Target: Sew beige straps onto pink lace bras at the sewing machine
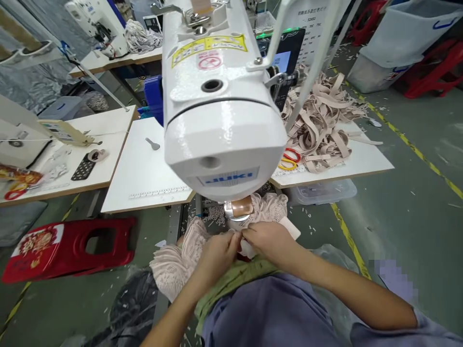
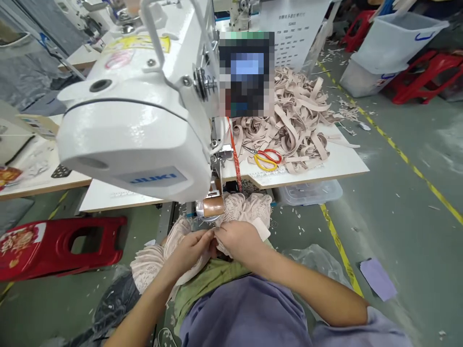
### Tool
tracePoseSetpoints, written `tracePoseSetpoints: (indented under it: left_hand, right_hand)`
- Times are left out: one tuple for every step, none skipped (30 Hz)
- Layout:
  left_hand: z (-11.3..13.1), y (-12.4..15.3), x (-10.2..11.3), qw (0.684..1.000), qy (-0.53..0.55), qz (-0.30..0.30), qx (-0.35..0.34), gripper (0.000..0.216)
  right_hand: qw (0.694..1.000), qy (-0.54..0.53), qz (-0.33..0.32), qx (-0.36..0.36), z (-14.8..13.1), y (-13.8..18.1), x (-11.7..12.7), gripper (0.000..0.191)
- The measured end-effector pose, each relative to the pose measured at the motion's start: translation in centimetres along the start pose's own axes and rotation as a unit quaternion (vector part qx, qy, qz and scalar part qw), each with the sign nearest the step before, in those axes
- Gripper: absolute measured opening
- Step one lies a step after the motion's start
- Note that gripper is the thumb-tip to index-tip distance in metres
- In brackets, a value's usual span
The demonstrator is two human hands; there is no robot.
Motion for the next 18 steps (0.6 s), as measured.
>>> tracePoseSetpoints:
  left_hand:
    - [-0.6,-0.3,-0.5,0.998,0.064,-0.011,0.015,0.048]
    - [-0.9,-0.6,-0.7,0.995,0.100,-0.014,0.018,0.049]
    - [-1.0,-0.7,-0.8,0.993,0.117,-0.005,0.017,0.050]
    - [-1.1,-0.8,-1.0,0.990,0.137,0.006,0.018,0.051]
    - [-1.0,-0.8,-1.1,0.988,0.154,0.019,0.019,0.051]
    - [-0.9,-0.7,-1.1,0.986,0.165,0.033,0.017,0.050]
    - [-0.8,-0.6,-1.2,0.984,0.171,0.046,0.014,0.049]
    - [-0.6,-0.5,-1.1,0.984,0.171,0.058,0.009,0.048]
    - [-0.5,-0.4,-1.1,0.984,0.166,0.068,0.003,0.046]
    - [-0.3,-0.3,-0.9,0.985,0.158,0.076,-0.002,0.043]
    - [-0.2,-0.2,-0.8,0.985,0.149,0.084,-0.007,0.041]
    - [-0.2,-0.2,-0.6,0.987,0.136,0.089,-0.013,0.038]
    - [-0.1,-0.1,-0.4,0.988,0.118,0.093,-0.019,0.036]
    - [0.1,-0.1,-0.2,0.991,0.095,0.095,-0.026,0.034]
    - [0.2,-0.1,0.0,0.992,0.070,0.096,-0.032,0.034]
    - [0.3,0.0,0.1,0.994,0.050,0.095,-0.035,0.034]
    - [0.4,0.0,0.1,0.995,0.031,0.092,-0.037,0.035]
    - [0.6,0.1,0.2,0.995,0.013,0.088,-0.038,0.036]
  right_hand:
    - [1.000,0.015,0.023,0.005,0.4,0.0,-0.4,0.017]
    - [0.999,0.009,0.041,0.006,0.8,0.2,-0.6,0.018]
    - [0.998,-0.010,0.058,0.000,1.3,0.4,-0.6,0.020]
    - [0.996,-0.039,0.079,-0.015,1.9,0.7,-0.2,0.021]
    - [0.992,-0.069,0.104,-0.032,2.5,1.0,0.3,0.022]
    - [0.985,-0.097,0.133,-0.047,3.0,1.4,1.1,0.021]
    - [0.978,-0.118,0.160,-0.058,3.2,1.7,1.8,0.021]
    - [0.973,-0.131,0.177,-0.063,3.2,1.9,2.4,0.020]
    - [0.970,-0.138,0.187,-0.065,3.1,2.0,2.8,0.020]
    - [0.970,-0.143,0.185,-0.066,2.9,1.9,2.9,0.021]
    - [0.971,-0.146,0.178,-0.068,2.6,1.7,2.9,0.021]
    - [0.972,-0.147,0.171,-0.071,2.4,1.5,2.7,0.022]
    - [0.972,-0.147,0.170,-0.072,2.3,1.3,2.5,0.023]
    - [0.972,-0.144,0.173,-0.069,2.1,1.2,2.4,0.024]
    - [0.972,-0.138,0.179,-0.062,1.9,1.2,2.2,0.024]
    - [0.972,-0.133,0.187,-0.053,1.8,1.2,2.2,0.024]
    - [0.971,-0.126,0.197,-0.041,1.6,1.4,2.2,0.024]
    - [0.970,-0.118,0.209,-0.026,1.4,1.6,2.3,0.023]
Point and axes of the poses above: each hand's wrist, its own y-axis away from the middle knuckle, its own x-axis out of the back of the hand, z = x × y, the point moved 8 cm from there along -y, towards the middle knuckle, and after that the axes turned 13 degrees about -x, right-handed, at the moved point
